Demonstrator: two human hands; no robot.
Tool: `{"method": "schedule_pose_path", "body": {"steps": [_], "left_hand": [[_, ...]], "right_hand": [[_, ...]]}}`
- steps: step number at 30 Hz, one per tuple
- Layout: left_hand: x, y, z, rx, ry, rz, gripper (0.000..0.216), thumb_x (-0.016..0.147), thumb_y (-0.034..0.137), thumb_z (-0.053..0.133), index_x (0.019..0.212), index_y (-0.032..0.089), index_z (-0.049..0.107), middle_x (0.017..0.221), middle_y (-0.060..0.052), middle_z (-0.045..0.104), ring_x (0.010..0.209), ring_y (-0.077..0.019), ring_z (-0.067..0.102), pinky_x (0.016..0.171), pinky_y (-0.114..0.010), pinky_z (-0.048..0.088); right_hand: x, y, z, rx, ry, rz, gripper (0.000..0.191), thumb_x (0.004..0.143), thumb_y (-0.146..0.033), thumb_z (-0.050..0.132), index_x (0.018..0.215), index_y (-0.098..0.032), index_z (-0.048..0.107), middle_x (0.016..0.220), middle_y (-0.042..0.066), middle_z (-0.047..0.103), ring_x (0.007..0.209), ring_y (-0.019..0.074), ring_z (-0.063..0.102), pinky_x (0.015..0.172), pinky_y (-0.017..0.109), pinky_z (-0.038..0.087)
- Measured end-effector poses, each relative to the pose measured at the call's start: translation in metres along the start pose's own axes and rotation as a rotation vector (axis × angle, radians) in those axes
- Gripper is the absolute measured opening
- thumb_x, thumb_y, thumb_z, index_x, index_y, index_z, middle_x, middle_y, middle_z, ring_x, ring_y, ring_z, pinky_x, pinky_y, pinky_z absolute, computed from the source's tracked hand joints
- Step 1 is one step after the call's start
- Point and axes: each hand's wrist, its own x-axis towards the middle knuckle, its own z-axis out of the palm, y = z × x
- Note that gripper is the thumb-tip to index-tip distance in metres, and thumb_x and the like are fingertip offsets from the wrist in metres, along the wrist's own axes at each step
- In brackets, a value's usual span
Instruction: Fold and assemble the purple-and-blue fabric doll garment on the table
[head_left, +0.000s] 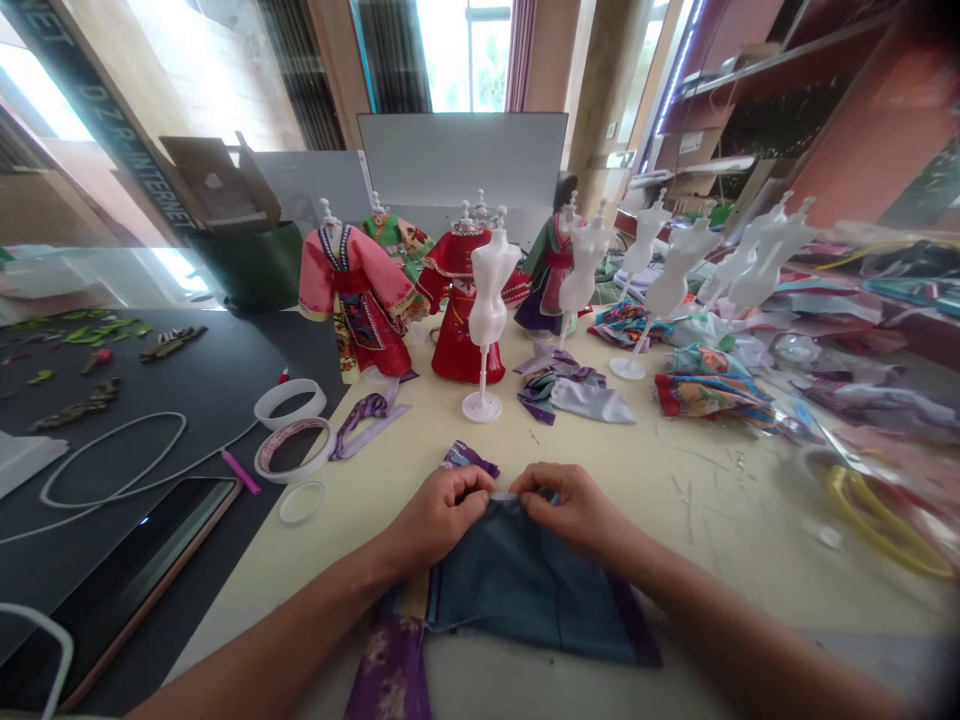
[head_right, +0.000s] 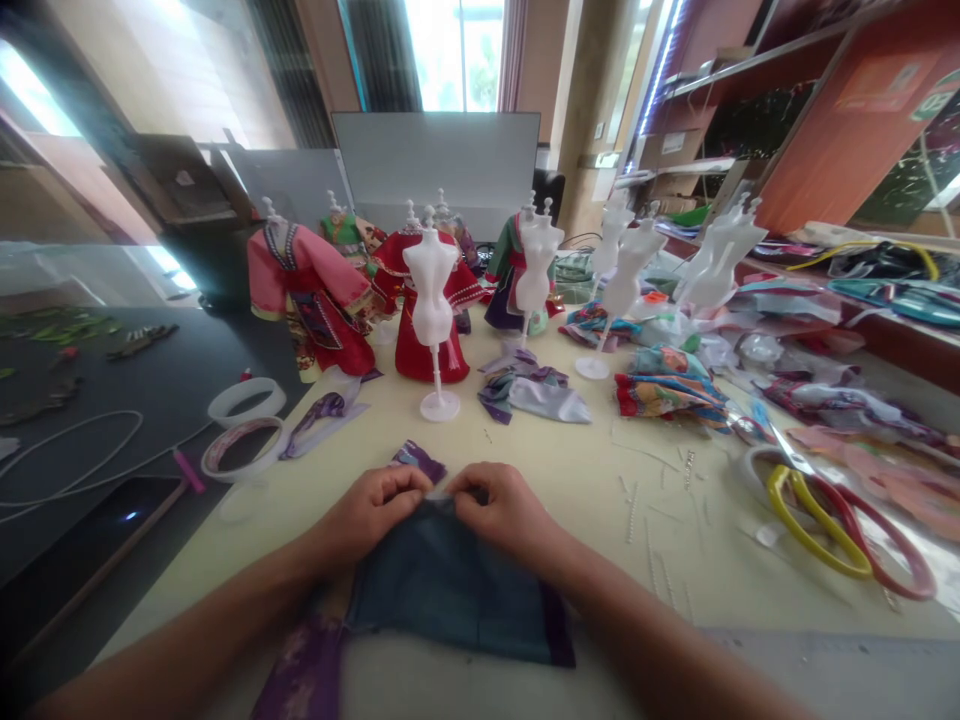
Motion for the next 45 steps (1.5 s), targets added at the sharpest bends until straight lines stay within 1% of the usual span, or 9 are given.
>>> {"method": "schedule_pose_path", "body": {"steps": [9, 12, 16, 19, 22, 25, 28, 35, 45], "left_hand": [[0.001, -0.002, 0.000, -0.090, 0.041, -0.054, 0.016, 0.079, 0.027, 0.052, 0.078, 0.014, 0.061, 0.072, -0.001, 0.061, 0.068, -0.0129, 0.055, 0.063, -0.021, 0.042], [0.001, -0.002, -0.001, -0.091, 0.015, -0.048, 0.015, 0.076, 0.026, 0.057, 0.082, 0.014, 0.063, 0.076, -0.001, 0.062, 0.071, -0.0142, 0.056, 0.063, -0.021, 0.042], [0.001, -0.003, 0.000, -0.090, -0.003, -0.060, 0.013, 0.074, 0.025, 0.061, 0.079, 0.014, 0.064, 0.070, -0.001, 0.061, 0.067, -0.0132, 0.055, 0.059, -0.020, 0.041], [0.001, -0.003, 0.000, -0.142, -0.005, -0.064, 0.015, 0.073, 0.027, 0.062, 0.079, 0.013, 0.065, 0.073, -0.001, 0.063, 0.069, -0.0133, 0.056, 0.061, -0.020, 0.042], [0.001, -0.004, 0.000, -0.182, -0.012, -0.076, 0.018, 0.074, 0.031, 0.063, 0.079, 0.013, 0.065, 0.073, -0.001, 0.063, 0.069, -0.0134, 0.057, 0.061, -0.021, 0.042], [0.001, -0.004, 0.000, -0.179, -0.006, -0.081, 0.022, 0.074, 0.034, 0.064, 0.077, 0.013, 0.065, 0.071, -0.001, 0.063, 0.068, -0.0135, 0.056, 0.060, -0.021, 0.042], [0.000, -0.003, 0.000, -0.152, -0.013, -0.076, 0.021, 0.073, 0.033, 0.064, 0.077, 0.013, 0.065, 0.073, -0.001, 0.062, 0.070, -0.0141, 0.055, 0.061, -0.021, 0.043], [0.000, -0.005, -0.001, -0.080, -0.039, -0.053, 0.022, 0.074, 0.034, 0.062, 0.077, 0.013, 0.066, 0.073, -0.002, 0.061, 0.070, -0.0149, 0.055, 0.061, -0.022, 0.043], [0.000, -0.005, -0.001, 0.028, -0.082, -0.055, 0.014, 0.074, 0.026, 0.059, 0.072, 0.013, 0.063, 0.065, 0.002, 0.057, 0.064, -0.0117, 0.050, 0.057, -0.020, 0.038]], "right_hand": [[0.000, -0.003, -0.003, 0.070, 0.019, 0.077, 0.014, 0.076, -0.017, 0.051, 0.069, -0.016, 0.064, 0.066, 0.000, 0.064, 0.064, 0.0125, 0.058, 0.058, 0.022, 0.042], [-0.001, -0.003, -0.003, 0.108, 0.023, 0.116, 0.014, 0.076, -0.018, 0.052, 0.069, -0.015, 0.063, 0.064, -0.001, 0.062, 0.061, 0.0116, 0.055, 0.055, 0.021, 0.041], [-0.001, -0.002, 0.000, 0.159, 0.015, 0.151, 0.014, 0.077, -0.021, 0.052, 0.069, -0.015, 0.063, 0.063, -0.001, 0.060, 0.058, 0.0101, 0.053, 0.053, 0.020, 0.039], [-0.002, -0.002, 0.002, 0.168, -0.016, 0.158, 0.015, 0.078, -0.021, 0.052, 0.070, -0.016, 0.062, 0.064, -0.001, 0.060, 0.058, 0.0107, 0.054, 0.053, 0.021, 0.040], [-0.005, -0.003, 0.004, 0.036, 0.088, 0.029, 0.010, 0.078, -0.018, 0.052, 0.079, -0.017, 0.062, 0.074, 0.001, 0.063, 0.070, 0.0143, 0.057, 0.062, 0.025, 0.044], [-0.007, -0.005, 0.003, -0.230, 0.227, -0.283, 0.012, 0.079, -0.016, 0.052, 0.087, -0.019, 0.060, 0.086, 0.005, 0.062, 0.083, 0.0179, 0.055, 0.075, 0.033, 0.043], [-0.008, -0.006, 0.001, -0.417, 0.192, -0.503, 0.013, 0.083, -0.016, 0.050, 0.088, -0.018, 0.061, 0.085, 0.006, 0.061, 0.081, 0.0181, 0.051, 0.077, 0.036, 0.041], [-0.007, -0.008, -0.006, -0.599, 0.059, -0.596, 0.019, 0.089, -0.016, 0.042, 0.086, -0.018, 0.061, 0.080, 0.005, 0.060, 0.077, 0.0169, 0.051, 0.084, 0.038, 0.039], [-0.006, -0.007, -0.007, -0.765, -0.047, -0.684, 0.026, 0.091, -0.012, 0.035, 0.083, -0.015, 0.060, 0.074, 0.005, 0.058, 0.074, 0.0170, 0.046, 0.084, 0.038, 0.037]]}}
